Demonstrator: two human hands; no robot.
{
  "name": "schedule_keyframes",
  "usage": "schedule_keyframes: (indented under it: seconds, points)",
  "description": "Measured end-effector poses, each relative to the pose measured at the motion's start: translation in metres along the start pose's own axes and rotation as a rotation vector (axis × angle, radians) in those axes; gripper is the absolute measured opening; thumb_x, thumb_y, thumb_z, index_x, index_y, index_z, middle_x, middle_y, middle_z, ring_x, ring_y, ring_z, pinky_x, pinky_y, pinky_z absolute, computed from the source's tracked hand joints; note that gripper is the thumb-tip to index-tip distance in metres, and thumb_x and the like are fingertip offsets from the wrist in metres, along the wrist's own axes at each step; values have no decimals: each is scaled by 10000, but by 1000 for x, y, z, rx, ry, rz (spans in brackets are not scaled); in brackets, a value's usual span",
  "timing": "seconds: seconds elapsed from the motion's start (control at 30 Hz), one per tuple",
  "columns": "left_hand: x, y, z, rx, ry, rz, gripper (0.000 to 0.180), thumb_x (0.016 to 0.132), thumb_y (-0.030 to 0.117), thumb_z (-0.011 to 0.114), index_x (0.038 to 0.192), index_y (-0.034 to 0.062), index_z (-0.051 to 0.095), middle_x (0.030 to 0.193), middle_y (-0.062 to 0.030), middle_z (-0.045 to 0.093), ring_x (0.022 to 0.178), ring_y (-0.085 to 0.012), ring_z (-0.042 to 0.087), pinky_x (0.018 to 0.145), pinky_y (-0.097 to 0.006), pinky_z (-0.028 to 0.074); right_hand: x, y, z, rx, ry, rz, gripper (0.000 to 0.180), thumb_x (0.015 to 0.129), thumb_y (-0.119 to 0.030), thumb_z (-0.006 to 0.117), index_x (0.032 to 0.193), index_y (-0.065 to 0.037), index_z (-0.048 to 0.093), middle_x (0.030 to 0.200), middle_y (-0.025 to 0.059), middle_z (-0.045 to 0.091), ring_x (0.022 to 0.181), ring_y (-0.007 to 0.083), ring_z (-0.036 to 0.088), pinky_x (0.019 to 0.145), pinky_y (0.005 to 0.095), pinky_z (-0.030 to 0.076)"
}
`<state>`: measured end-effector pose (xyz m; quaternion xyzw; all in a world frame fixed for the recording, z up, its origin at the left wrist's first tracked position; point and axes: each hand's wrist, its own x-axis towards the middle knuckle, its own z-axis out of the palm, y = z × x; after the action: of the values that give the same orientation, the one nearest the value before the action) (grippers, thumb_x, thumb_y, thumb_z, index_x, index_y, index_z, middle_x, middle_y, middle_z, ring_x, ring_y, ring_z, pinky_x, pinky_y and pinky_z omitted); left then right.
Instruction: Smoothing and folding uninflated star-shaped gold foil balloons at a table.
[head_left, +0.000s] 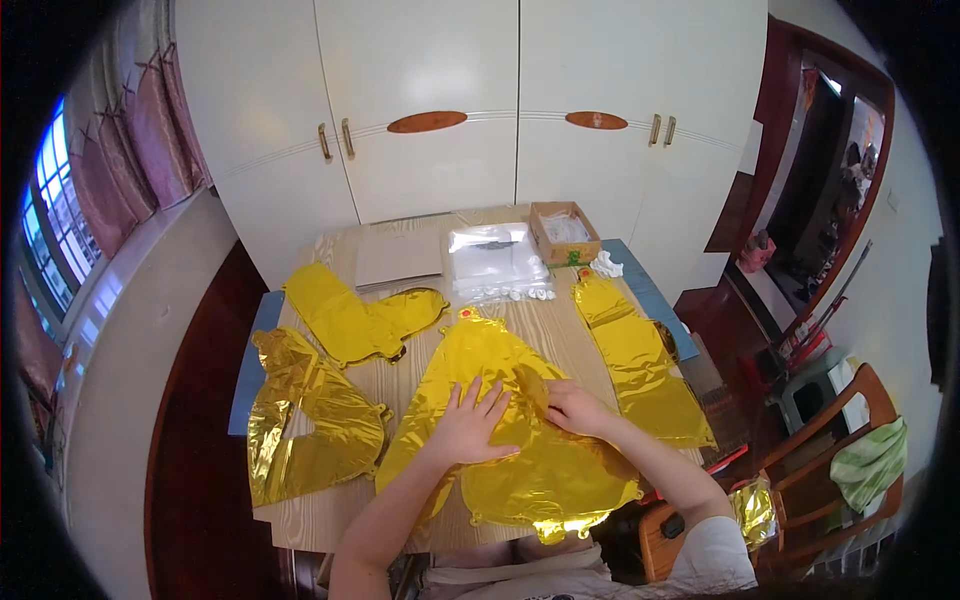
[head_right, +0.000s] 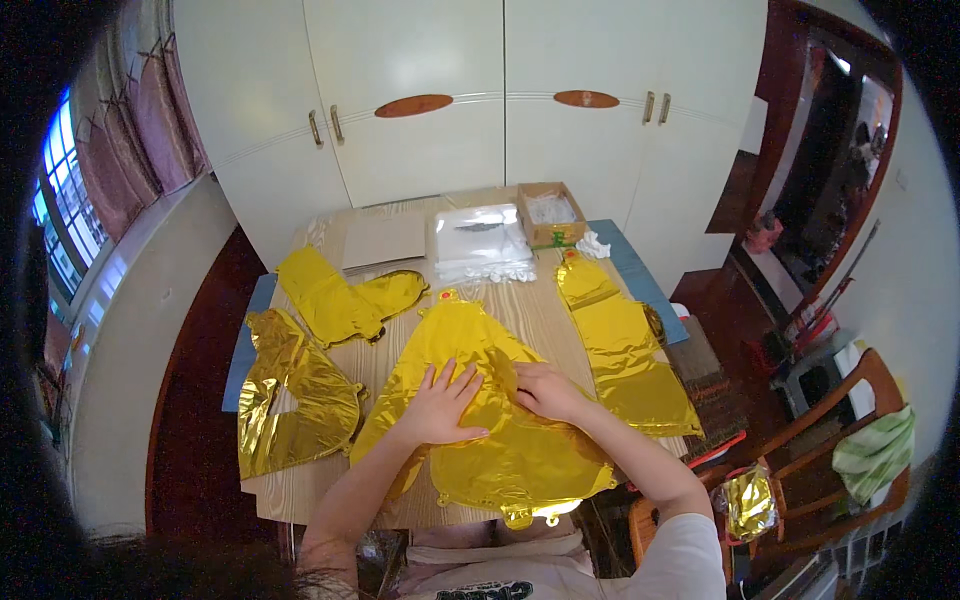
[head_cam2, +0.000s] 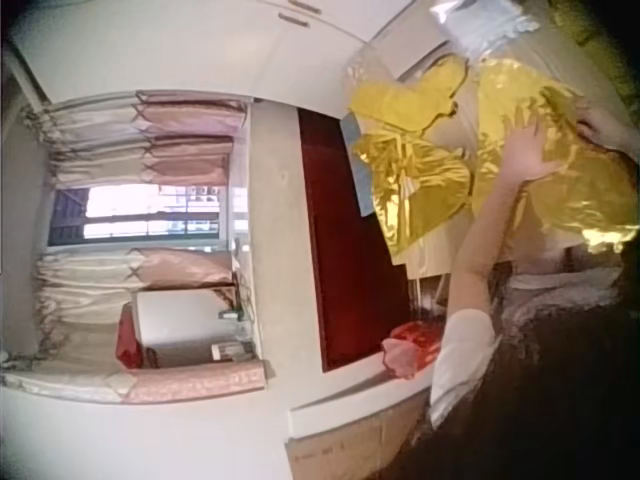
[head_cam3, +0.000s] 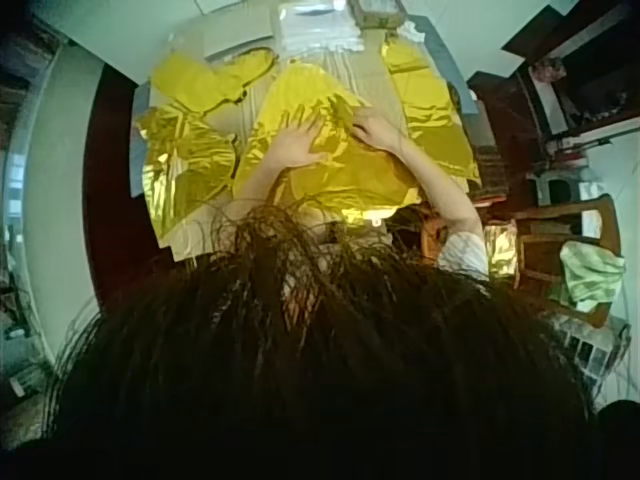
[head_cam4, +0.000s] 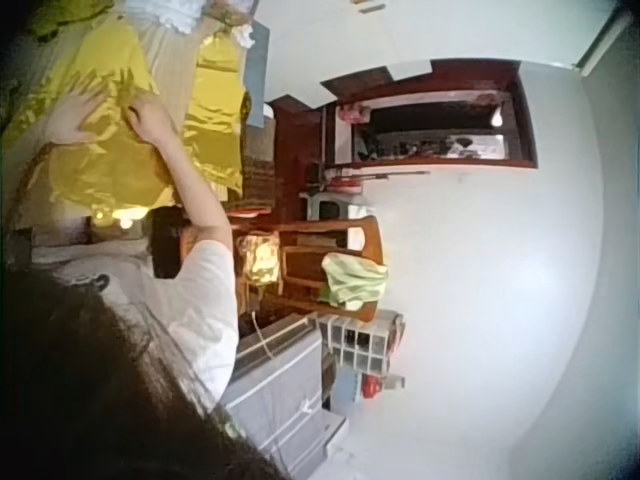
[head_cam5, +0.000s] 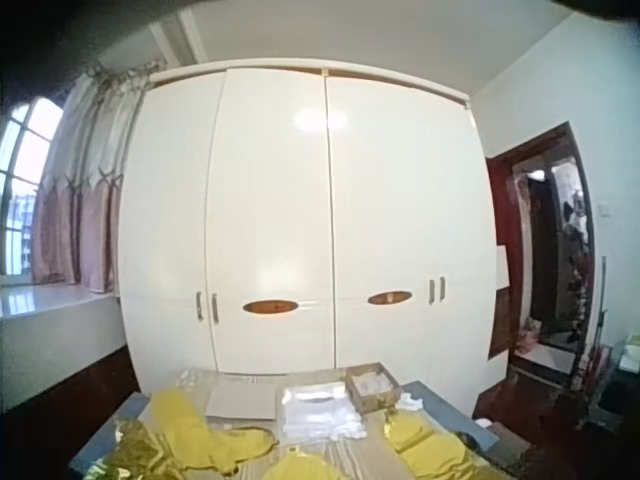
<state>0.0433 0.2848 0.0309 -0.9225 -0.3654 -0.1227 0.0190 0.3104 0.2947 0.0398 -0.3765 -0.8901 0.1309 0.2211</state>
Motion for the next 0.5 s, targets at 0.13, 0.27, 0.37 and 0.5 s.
schedule_keyframes:
  seconds: [0.13,0.27,0.37,0.5]
  points:
    - [5,2,-10,18,-216,-36,970,789,779,469,1405,30,441,1464,-211,398,1402,-458,243,1109,-641,169,0,-1,8,-8,16,-5,364,869,-251,662,1175,-53,650,1272,100,617,1214,318,543,1020,421,418]
    - [2,-1,-4,-28,-156,-29,972,783,788,468,1372,15,483,1419,-245,438,1404,-469,229,1112,-642,157,4,6,13,-16,11,-38,413,873,-285,667,1227,-75,632,1298,81,606,1247,319,521,1037,420,405]
    - [1,-1,-3,-29,-83,-17,932,780,777,486,1272,-11,568,1331,-254,510,1393,-470,252,1105,-650,165,8,13,13,-47,-58,-33,493,882,-359,657,1294,-96,593,1355,79,565,1312,330,455,1068,450,364]
    - [4,3,-13,-61,-103,-8,872,774,760,513,1124,-29,635,1228,-252,562,1373,-473,290,1090,-663,180,18,23,6,-90,-216,39,717,834,-532,653,1404,-130,487,1473,57,445,1406,342,309,1130,505,249]
